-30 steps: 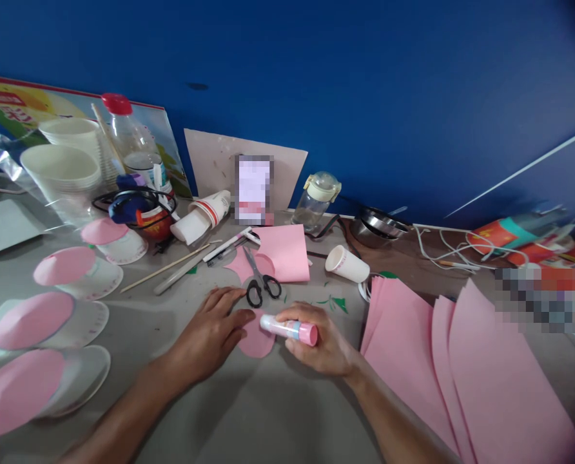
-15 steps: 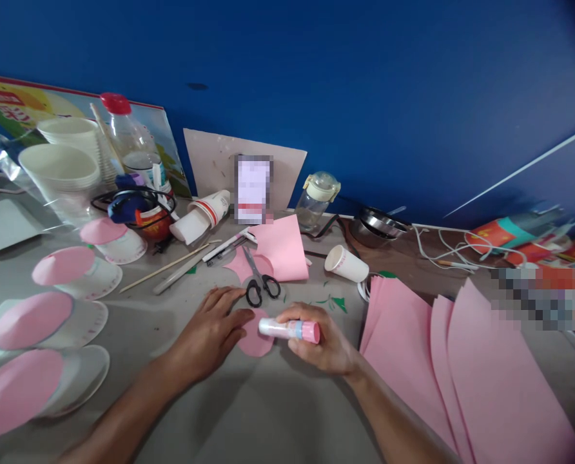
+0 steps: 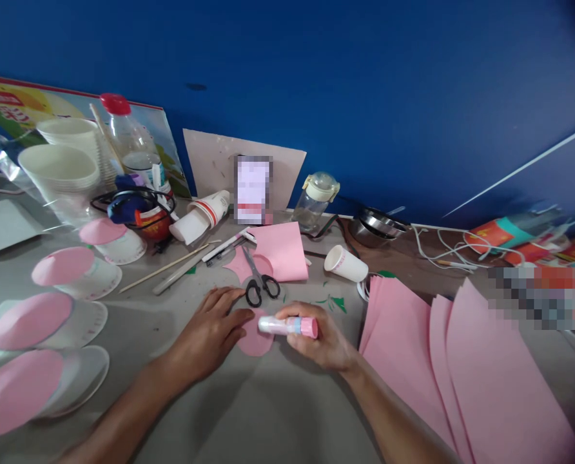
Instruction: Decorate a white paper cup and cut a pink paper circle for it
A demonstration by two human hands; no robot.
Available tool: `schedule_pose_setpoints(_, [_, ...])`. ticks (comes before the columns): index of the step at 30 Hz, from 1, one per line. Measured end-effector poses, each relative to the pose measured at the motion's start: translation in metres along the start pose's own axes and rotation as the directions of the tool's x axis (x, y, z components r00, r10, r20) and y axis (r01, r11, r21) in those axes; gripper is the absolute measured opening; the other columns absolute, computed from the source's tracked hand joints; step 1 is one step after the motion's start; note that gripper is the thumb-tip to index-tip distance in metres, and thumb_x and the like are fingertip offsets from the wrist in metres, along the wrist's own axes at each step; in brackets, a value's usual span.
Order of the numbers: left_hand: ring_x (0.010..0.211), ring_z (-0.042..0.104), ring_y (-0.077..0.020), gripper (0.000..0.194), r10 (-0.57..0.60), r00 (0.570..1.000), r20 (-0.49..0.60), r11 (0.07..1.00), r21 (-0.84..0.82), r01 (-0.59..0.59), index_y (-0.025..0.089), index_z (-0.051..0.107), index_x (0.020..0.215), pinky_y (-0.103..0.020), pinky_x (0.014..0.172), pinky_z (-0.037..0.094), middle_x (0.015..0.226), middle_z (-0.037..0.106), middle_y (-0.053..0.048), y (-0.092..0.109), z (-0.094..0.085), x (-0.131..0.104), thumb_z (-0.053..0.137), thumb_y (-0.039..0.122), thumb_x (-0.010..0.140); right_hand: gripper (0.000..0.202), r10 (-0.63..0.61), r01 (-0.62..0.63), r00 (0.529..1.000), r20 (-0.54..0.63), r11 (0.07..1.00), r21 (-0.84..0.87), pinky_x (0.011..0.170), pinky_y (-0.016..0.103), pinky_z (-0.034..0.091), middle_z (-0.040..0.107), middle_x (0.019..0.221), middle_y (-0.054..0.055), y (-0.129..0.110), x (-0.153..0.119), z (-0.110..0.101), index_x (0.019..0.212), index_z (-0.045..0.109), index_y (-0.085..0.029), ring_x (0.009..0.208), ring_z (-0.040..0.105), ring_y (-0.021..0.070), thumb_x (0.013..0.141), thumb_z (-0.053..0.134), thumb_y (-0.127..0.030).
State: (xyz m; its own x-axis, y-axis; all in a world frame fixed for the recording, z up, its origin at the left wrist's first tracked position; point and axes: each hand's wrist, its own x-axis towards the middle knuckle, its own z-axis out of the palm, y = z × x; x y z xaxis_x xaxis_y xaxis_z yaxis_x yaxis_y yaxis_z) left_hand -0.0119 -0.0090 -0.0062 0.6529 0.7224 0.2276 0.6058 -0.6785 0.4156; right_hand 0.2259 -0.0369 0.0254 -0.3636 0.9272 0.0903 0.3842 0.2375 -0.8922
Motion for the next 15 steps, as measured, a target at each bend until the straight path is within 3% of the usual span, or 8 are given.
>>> schedule_pose_setpoints(4, [0.121, 0.042, -0.0309, 0.025, 0.008, 1.000, -0.013, 1.000, 0.007, -0.008, 0.021, 0.065, 0.108, -0.056, 0.102, 0.035, 0.129, 0.050, -0.013, -0.001, 0.002, -0.001, 0.052, 0.014, 0.088, 0.027, -0.033, 0.042, 0.994, 0.101, 0.995, -0.088, 0.074, 0.029, 0.045, 0.069, 0.082, 0.003, 0.000, 0.002, 0.001, 0.090, 0.067, -0.019, 0.072, 0.059, 0.0164, 0.065, 0.058, -0.013])
schedule_pose_setpoints(9, [0.122, 0.042, -0.0313, 0.026, 0.014, 1.000, -0.013, 1.000, 0.005, -0.014, 0.022, 0.066, 0.108, -0.057, 0.102, 0.034, 0.130, 0.050, -0.013, -0.002, 0.002, -0.002, 0.052, 0.015, 0.088, 0.028, 0.011, 0.017, 0.973, 0.231, 0.993, -0.118, 0.077, 0.031, 0.045, 0.069, 0.080, 0.001, -0.006, 0.000, -0.005, 0.091, 0.069, -0.020, 0.071, 0.058, 0.0165, 0.063, 0.063, -0.016])
schedule_pose_setpoints(11, [0.122, 0.042, -0.0314, 0.026, 0.005, 1.000, -0.010, 1.000, 0.005, -0.005, 0.022, 0.066, 0.108, -0.057, 0.102, 0.034, 0.130, 0.050, -0.013, -0.001, 0.001, -0.001, 0.052, 0.014, 0.088, 0.027, 0.029, -0.014, 0.980, 0.198, 0.997, -0.079, 0.073, 0.029, 0.045, 0.069, 0.082, 0.002, -0.005, 0.000, -0.008, 0.090, 0.069, -0.020, 0.072, 0.058, 0.0161, 0.064, 0.061, -0.015])
schedule_pose_setpoints(15, [0.123, 0.041, -0.0319, 0.027, 0.000, 1.000, 0.004, 1.000, 0.010, 0.000, 0.020, 0.065, 0.109, -0.057, 0.103, 0.034, 0.131, 0.049, -0.014, 0.000, 0.000, -0.001, 0.052, 0.014, 0.087, 0.030, 0.004, -0.004, 1.000, -0.002, 0.998, 0.068, 0.066, 0.025, 0.045, 0.069, 0.087, 0.003, -0.001, 0.000, -0.009, 0.095, 0.066, -0.018, 0.071, 0.059, 0.0142, 0.068, 0.054, -0.014])
